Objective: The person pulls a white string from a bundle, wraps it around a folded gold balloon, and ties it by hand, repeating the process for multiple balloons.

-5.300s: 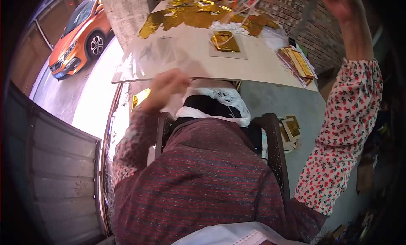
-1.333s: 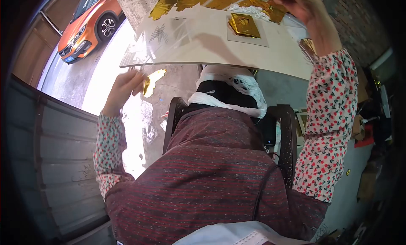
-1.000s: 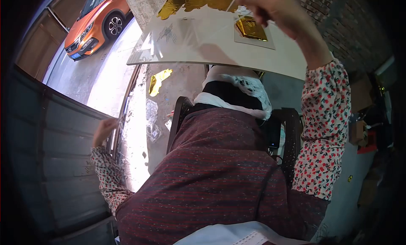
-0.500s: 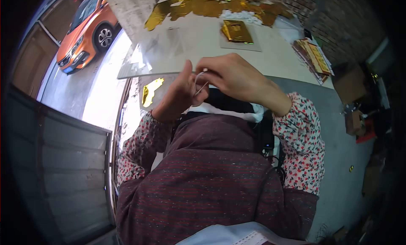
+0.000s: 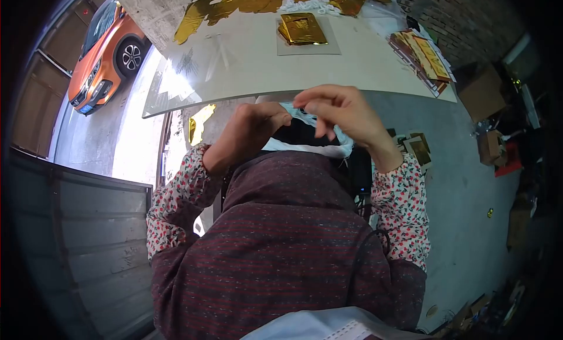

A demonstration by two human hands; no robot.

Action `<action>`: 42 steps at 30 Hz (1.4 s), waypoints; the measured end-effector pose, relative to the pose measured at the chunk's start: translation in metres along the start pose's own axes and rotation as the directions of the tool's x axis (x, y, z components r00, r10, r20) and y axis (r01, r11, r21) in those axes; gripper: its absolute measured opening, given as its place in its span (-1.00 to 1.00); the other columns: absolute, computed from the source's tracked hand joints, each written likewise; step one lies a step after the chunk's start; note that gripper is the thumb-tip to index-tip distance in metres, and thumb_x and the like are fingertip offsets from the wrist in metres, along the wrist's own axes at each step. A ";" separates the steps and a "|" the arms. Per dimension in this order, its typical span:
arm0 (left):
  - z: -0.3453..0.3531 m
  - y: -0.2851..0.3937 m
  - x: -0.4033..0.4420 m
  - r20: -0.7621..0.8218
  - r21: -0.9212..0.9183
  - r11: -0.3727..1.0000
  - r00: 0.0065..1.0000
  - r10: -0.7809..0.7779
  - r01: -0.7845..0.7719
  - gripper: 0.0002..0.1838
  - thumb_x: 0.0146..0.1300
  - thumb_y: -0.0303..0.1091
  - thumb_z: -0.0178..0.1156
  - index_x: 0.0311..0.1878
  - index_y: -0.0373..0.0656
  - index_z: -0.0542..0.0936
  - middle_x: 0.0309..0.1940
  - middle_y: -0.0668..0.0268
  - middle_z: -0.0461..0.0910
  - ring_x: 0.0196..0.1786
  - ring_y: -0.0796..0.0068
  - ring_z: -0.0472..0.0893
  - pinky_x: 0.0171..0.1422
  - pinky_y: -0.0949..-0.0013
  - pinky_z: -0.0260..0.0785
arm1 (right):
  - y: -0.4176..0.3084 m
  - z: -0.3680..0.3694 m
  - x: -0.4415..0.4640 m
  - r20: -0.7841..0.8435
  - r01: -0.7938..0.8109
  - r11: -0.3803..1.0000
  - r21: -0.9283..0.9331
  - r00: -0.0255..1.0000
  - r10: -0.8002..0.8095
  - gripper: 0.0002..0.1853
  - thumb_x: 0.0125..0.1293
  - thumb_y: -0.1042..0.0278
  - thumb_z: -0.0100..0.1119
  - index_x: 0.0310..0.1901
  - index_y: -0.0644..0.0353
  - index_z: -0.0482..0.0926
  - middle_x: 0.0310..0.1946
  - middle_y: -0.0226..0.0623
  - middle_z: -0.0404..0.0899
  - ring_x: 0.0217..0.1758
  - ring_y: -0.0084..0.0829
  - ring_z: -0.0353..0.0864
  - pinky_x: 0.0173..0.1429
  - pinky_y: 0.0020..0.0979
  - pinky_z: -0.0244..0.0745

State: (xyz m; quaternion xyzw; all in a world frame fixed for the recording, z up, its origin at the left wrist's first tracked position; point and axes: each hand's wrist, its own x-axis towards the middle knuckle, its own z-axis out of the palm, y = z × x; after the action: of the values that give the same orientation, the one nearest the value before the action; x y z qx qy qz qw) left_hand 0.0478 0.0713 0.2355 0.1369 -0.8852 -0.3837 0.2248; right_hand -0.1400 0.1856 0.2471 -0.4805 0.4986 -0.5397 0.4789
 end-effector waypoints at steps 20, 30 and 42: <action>0.055 -0.020 -0.023 -0.193 -0.008 0.991 0.973 0.128 -0.132 -0.90 0.28 -0.49 0.05 -0.21 -0.27 0.52 -0.43 0.12 0.56 -0.42 0.21 0.60 -0.34 0.34 0.42 | 0.048 0.023 -0.003 -0.192 0.027 0.968 0.251 0.981 0.023 -0.84 0.29 0.40 0.15 -0.21 0.32 0.61 -0.43 -0.35 0.64 -0.65 -0.76 0.40 -0.61 -0.72 0.19; 0.058 -0.011 -0.040 0.021 -0.118 0.984 0.990 0.136 -0.133 -0.93 0.22 -0.54 0.09 -0.25 -0.28 0.53 -0.46 0.17 0.53 -0.40 0.39 0.56 -0.32 0.37 0.37 | 0.053 0.032 -0.028 -0.128 0.020 0.980 0.200 0.992 0.006 -0.79 0.33 0.38 0.10 -0.15 0.34 0.61 -0.39 -0.30 0.65 -0.67 -0.76 0.34 -0.59 -0.68 0.23; 0.029 0.003 -0.034 -0.190 -0.043 0.970 0.955 0.228 -0.240 -0.90 0.24 -0.57 0.03 -0.27 -0.30 0.55 -0.48 0.24 0.55 -0.37 0.56 0.55 -0.25 0.47 0.39 | 0.046 0.034 -0.037 -0.048 0.076 0.997 -0.025 0.996 -0.078 -0.78 0.33 0.47 0.03 -0.05 0.32 0.58 -0.30 -0.26 0.65 -0.60 -0.71 0.41 -0.56 -0.68 0.29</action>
State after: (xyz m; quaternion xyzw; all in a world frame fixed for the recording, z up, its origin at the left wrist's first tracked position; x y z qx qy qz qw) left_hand 0.0618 0.1052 0.2097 0.0585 -0.8575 -0.3689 0.3538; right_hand -0.1016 0.2173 0.2009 -0.4916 0.4973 -0.5635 0.4399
